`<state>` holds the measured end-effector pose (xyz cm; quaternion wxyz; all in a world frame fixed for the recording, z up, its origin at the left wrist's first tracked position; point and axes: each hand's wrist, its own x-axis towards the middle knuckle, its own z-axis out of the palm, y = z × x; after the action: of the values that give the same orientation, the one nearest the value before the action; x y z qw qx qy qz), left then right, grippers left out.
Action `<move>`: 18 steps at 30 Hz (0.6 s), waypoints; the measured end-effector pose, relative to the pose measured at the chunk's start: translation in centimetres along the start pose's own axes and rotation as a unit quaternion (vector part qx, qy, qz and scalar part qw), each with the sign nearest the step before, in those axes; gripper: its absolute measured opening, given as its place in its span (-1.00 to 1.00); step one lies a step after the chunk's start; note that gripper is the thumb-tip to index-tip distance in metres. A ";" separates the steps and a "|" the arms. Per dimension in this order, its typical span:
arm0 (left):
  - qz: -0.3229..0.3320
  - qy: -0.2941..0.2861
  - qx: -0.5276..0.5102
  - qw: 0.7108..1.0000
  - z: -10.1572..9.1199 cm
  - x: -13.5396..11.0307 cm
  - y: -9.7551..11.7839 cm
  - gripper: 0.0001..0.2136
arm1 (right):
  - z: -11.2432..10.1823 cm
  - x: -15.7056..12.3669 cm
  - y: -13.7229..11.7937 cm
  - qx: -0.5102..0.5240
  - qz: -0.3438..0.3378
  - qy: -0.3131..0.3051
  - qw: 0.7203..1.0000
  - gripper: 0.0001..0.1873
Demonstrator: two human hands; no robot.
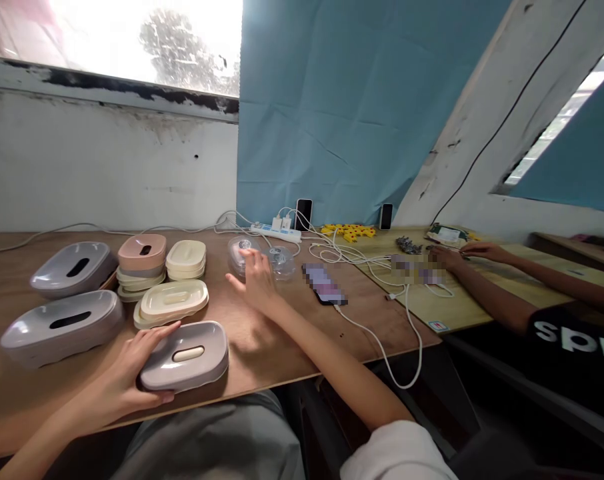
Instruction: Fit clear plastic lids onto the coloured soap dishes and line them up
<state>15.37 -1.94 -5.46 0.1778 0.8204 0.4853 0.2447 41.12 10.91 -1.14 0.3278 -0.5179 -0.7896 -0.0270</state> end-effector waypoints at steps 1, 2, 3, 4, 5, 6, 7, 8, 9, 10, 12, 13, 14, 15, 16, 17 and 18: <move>0.002 0.000 0.002 1.000 0.0 0.0 -0.1 -0.25 | 0.3 1.1 0.3 -0.021 0.024 0.007 0.999 -0.31; 0.004 -0.003 0.004 1.000 0.0 0.0 -0.3 -0.25 | 0.7 2.0 0.6 -0.034 0.040 0.006 0.999 -0.21; 0.005 -0.008 0.006 1.000 0.0 0.0 -0.4 -0.25 | 1.2 2.8 0.9 -0.047 0.054 0.002 0.997 -0.14; 0.007 -0.016 0.008 1.000 0.0 0.0 -0.5 -0.25 | 1.7 3.5 1.2 -0.058 0.064 -0.003 0.996 -0.10; 0.009 -0.022 0.010 1.000 0.0 0.0 -0.6 -0.24 | 2.2 3.9 1.5 -0.065 0.071 -0.009 0.995 -0.09; 0.009 -0.024 0.010 1.000 0.1 0.0 -0.6 -0.24 | 2.6 4.2 1.8 -0.066 0.075 -0.014 0.995 -0.12; 0.009 -0.020 0.010 1.000 0.1 0.0 -0.6 -0.24 | 3.0 4.5 2.0 -0.065 0.078 -0.017 0.995 -0.18; 0.008 -0.011 0.010 1.000 0.2 -0.1 -0.6 -0.24 | 3.3 4.6 2.2 -0.061 0.083 -0.019 0.994 -0.24; 0.007 0.001 0.010 1.000 0.2 -0.1 -0.5 -0.24 | 3.4 4.7 2.4 -0.054 0.089 -0.019 0.994 -0.31; 0.005 0.012 0.011 1.000 0.3 -0.1 -0.5 -0.23 | 3.4 4.7 2.6 -0.045 0.096 -0.016 0.994 -0.38; 0.000 0.026 0.012 1.000 0.5 -0.1 -0.5 -0.17 | 2.8 4.6 2.7 -0.017 0.115 -0.002 0.993 -0.46; -0.003 0.029 0.010 1.000 0.5 -0.2 -0.5 -0.13 | 2.3 4.3 2.5 0.001 0.122 0.008 0.993 -0.47; -0.005 0.030 0.007 1.000 0.5 -0.2 -0.5 -0.09 | 1.6 4.0 2.3 0.019 0.124 0.018 0.992 -0.49; -0.007 0.031 0.002 0.999 0.6 -0.3 -0.5 -0.07 | 0.8 3.4 1.9 0.034 0.122 0.027 0.992 -0.50; -0.010 0.031 -0.004 0.999 0.6 -0.3 -0.5 -0.05 | -0.1 2.6 1.3 0.059 0.105 0.031 0.992 -0.50; -0.016 0.031 -0.012 0.999 0.6 -0.4 -0.5 -0.04 | -1.0 1.7 0.7 0.092 0.072 0.028 0.993 -0.50; -0.024 0.031 -0.020 0.999 0.6 -0.5 -0.5 -0.03 | -1.8 0.7 0.0 0.135 0.021 0.014 0.990 -0.48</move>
<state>15.17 -2.15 -6.29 0.1850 0.7969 0.5048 0.2753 41.84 10.74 0.64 0.4066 -0.4849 -0.7702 0.0798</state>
